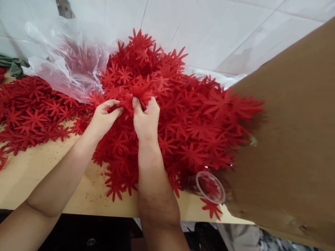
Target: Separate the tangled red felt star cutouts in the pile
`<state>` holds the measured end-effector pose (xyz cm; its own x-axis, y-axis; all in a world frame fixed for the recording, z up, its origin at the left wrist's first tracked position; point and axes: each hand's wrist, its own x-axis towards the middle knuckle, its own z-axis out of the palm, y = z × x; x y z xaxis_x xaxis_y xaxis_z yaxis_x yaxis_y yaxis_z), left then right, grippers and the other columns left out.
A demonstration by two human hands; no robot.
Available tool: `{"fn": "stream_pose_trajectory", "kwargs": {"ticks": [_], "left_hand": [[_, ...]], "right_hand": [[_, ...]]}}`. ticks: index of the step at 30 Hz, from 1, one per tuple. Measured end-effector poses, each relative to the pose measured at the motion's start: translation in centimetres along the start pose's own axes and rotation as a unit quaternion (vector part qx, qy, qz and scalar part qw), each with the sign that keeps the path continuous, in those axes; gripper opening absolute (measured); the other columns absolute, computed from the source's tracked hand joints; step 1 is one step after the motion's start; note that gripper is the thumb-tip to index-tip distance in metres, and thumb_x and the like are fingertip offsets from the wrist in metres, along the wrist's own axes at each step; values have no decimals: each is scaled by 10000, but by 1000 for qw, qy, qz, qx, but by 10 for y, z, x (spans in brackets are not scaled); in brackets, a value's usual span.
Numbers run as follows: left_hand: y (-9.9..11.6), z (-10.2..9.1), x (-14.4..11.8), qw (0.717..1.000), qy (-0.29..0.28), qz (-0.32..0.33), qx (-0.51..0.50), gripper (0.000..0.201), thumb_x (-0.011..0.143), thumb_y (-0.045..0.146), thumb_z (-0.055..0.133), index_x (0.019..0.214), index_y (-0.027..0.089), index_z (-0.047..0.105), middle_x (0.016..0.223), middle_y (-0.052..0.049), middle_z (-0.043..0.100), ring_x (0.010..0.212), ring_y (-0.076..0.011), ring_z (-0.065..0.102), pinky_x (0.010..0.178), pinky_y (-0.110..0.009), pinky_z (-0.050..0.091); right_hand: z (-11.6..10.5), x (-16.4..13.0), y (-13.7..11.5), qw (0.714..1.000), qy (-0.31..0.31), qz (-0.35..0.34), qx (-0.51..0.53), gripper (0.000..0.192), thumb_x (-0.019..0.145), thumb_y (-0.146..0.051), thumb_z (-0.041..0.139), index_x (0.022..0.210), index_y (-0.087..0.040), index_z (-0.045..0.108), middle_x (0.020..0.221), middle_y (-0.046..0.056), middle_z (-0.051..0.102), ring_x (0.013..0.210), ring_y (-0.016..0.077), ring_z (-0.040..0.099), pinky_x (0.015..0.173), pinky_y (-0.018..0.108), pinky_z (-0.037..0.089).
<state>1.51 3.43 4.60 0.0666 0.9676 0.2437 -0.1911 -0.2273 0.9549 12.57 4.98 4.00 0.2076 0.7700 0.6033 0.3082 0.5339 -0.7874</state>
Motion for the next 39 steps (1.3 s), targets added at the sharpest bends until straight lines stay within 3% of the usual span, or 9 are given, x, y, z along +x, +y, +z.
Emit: {"fn": "stream_pose_trajectory", "kwargs": {"ticks": [4,7,14,19,22,26,31,34,39], "left_hand": [[7,1,-4,999,-36,1,-2,86,740,198,593,694,140,550,671,35,550,652,-56,504,710,-215,420],[12,6,-8,999,-50,1,7,180,675,263,680,745,145,563,746,22,587,713,-66,524,728,-209,429],[2,3,-1,999,42,5,3,107,698,51,570,757,140,576,755,18,615,729,-74,560,802,-235,456],[3,-6,3,996,82,1,-31,85,728,86,579,772,156,600,745,26,629,737,-75,584,815,-238,454],[4,-7,4,995,85,20,-47,48,723,142,625,758,157,595,743,24,629,739,-78,588,806,-233,455],[3,-6,4,996,63,34,-55,96,729,216,646,726,150,577,723,24,618,715,-75,581,780,-231,460],[6,-6,3,994,82,-34,-55,161,820,318,540,768,166,541,683,25,581,701,-94,594,678,-234,469],[10,-6,2,994,58,-73,-62,128,838,205,477,945,175,541,770,6,624,770,-116,627,661,-236,485],[10,-4,0,996,-7,-71,-59,494,756,7,420,1210,195,472,996,-19,657,832,-126,643,695,-263,535]], "right_hand": [[-3,-3,-12,998,26,57,-14,405,823,-534,435,585,-207,424,532,-35,447,540,102,516,508,263,436],[-3,-3,-15,994,60,88,7,446,839,-532,399,531,-214,347,478,-50,345,474,86,447,457,246,382],[4,-2,-10,991,25,83,99,286,729,-486,598,695,-211,525,711,-11,588,695,126,591,649,305,513],[-3,5,-19,949,108,208,213,373,780,-573,472,678,-215,480,623,-42,531,456,57,465,405,205,391],[-8,8,-25,924,78,263,266,413,781,-622,420,690,-220,456,592,-49,523,439,59,469,398,205,395],[-8,5,-18,943,11,211,256,269,752,-476,578,735,-230,469,643,-60,546,515,60,523,474,204,436],[-7,3,-3,986,19,145,80,363,824,-579,390,767,-230,471,683,-13,552,566,109,567,487,265,466],[-3,0,-9,990,-2,129,47,379,784,-602,451,847,-230,492,746,3,599,648,125,619,538,273,511],[3,-7,-18,989,-94,93,65,370,711,-545,598,897,-235,521,871,12,651,757,135,649,634,296,559]]}}
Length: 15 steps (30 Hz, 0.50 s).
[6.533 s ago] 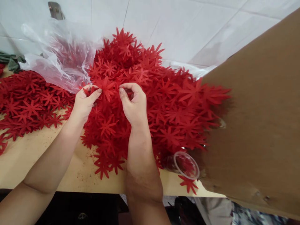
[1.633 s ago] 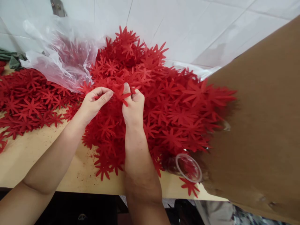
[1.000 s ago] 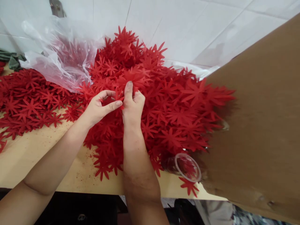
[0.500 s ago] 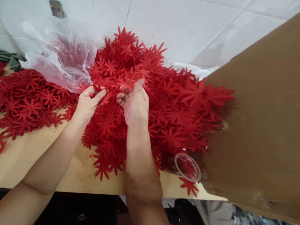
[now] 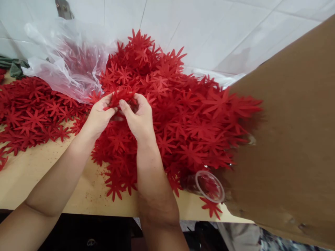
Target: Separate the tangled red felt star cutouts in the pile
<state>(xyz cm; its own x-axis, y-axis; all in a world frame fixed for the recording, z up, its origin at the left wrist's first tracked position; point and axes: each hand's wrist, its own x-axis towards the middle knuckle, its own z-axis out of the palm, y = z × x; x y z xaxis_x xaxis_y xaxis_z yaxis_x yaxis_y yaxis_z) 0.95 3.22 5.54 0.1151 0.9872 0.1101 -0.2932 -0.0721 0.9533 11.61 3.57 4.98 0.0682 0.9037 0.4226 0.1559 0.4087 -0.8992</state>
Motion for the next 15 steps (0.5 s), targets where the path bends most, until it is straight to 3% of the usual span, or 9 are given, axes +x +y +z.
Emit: {"fn": "stream_pose_trajectory", "kwargs": {"ticks": [3,8,11,15], "left_hand": [[0,1,-3,1000,-28,-7,8,430,792,54,451,1196,190,505,968,-19,669,743,-105,646,647,-242,537],[5,3,-7,997,-21,-35,67,271,842,231,520,1091,141,577,570,27,614,457,-61,563,483,-181,452],[5,2,-7,995,8,-22,96,334,815,403,546,970,114,610,427,52,521,350,-53,469,426,-186,398],[2,-1,-4,995,6,5,103,473,745,583,523,855,136,629,442,30,524,387,-65,473,444,-209,388]], "right_hand": [[-2,2,7,1000,15,-3,11,318,710,-509,615,797,-224,504,800,-5,626,697,130,633,610,305,559],[-13,11,25,991,112,-51,-61,308,815,-529,452,870,-229,498,780,7,569,706,134,627,614,308,545],[-20,14,27,986,140,-43,-84,406,847,-567,339,1090,-266,462,968,59,570,798,164,649,615,330,548],[-22,7,10,981,112,-86,-137,516,792,-535,502,1249,-316,401,1283,107,452,1105,235,562,769,405,537]]}}
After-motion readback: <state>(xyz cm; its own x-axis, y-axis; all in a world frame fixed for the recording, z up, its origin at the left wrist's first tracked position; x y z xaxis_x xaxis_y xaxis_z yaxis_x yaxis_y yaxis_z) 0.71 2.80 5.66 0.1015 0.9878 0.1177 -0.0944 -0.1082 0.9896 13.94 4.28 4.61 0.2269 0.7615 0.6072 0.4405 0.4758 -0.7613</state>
